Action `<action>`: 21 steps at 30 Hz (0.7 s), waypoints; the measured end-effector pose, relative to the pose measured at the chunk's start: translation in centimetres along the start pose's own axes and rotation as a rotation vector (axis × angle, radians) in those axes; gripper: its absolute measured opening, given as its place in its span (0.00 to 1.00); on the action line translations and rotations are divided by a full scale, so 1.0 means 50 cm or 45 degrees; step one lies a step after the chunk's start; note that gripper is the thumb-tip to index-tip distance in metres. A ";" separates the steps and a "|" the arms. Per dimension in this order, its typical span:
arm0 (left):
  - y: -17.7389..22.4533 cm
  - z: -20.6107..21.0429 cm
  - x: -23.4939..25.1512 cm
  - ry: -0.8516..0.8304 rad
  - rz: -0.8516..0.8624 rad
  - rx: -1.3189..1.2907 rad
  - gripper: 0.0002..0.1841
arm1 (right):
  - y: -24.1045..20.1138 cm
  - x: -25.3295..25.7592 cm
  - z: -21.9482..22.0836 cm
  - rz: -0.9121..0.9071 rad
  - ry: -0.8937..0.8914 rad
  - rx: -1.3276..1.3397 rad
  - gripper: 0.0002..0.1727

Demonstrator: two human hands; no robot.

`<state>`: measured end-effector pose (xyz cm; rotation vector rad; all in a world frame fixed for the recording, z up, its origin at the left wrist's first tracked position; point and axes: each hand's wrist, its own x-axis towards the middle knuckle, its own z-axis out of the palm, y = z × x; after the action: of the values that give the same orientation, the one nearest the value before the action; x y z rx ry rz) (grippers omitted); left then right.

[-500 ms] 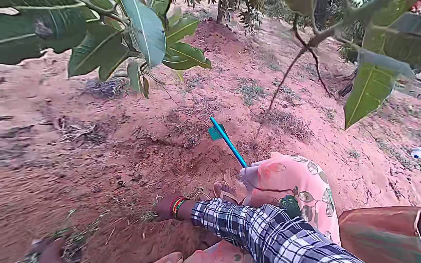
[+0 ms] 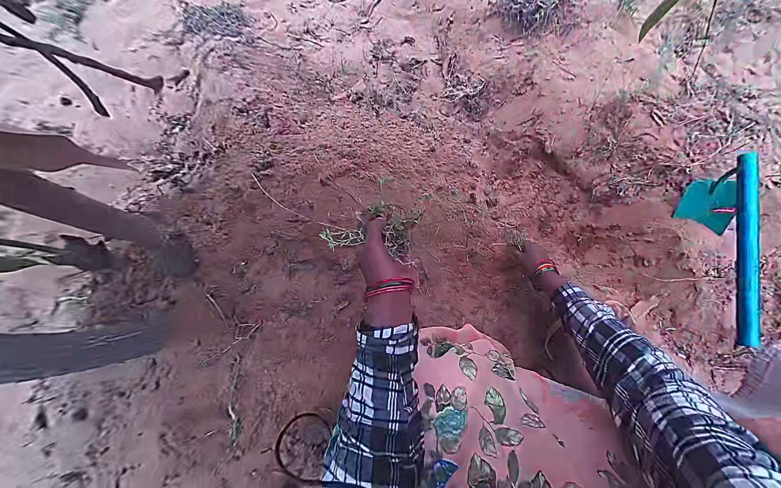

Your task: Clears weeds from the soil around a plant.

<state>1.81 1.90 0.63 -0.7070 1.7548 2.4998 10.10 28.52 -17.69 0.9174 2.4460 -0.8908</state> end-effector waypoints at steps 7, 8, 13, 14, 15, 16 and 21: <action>-0.044 0.035 -0.016 -0.081 -0.181 0.109 0.10 | -0.176 0.144 0.033 -0.084 -0.128 -0.028 0.31; -0.046 0.038 -0.018 -0.082 -0.201 0.111 0.10 | -0.182 0.145 0.047 -0.074 -0.173 -0.072 0.32; -0.053 0.027 -0.013 -0.124 -0.214 0.032 0.11 | -0.125 0.123 0.070 -0.112 -0.115 -0.110 0.32; -0.052 0.025 -0.015 -0.133 -0.216 0.022 0.11 | -0.098 0.110 0.059 -0.108 -0.078 -0.100 0.31; -0.053 0.024 -0.019 -0.143 -0.211 0.001 0.09 | -0.068 0.094 0.041 -0.089 -0.016 -0.103 0.29; -0.053 0.023 -0.023 -0.167 -0.209 -0.043 0.09 | -0.036 0.077 0.017 -0.056 0.065 -0.108 0.27; -0.056 0.030 -0.041 -0.254 -0.211 -0.013 0.09 | 0.126 0.047 -0.153 0.253 0.416 -0.091 0.28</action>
<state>3.87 4.80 -0.71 -0.5552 1.5516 2.3785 11.79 38.45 -16.08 1.3423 2.5713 -0.6204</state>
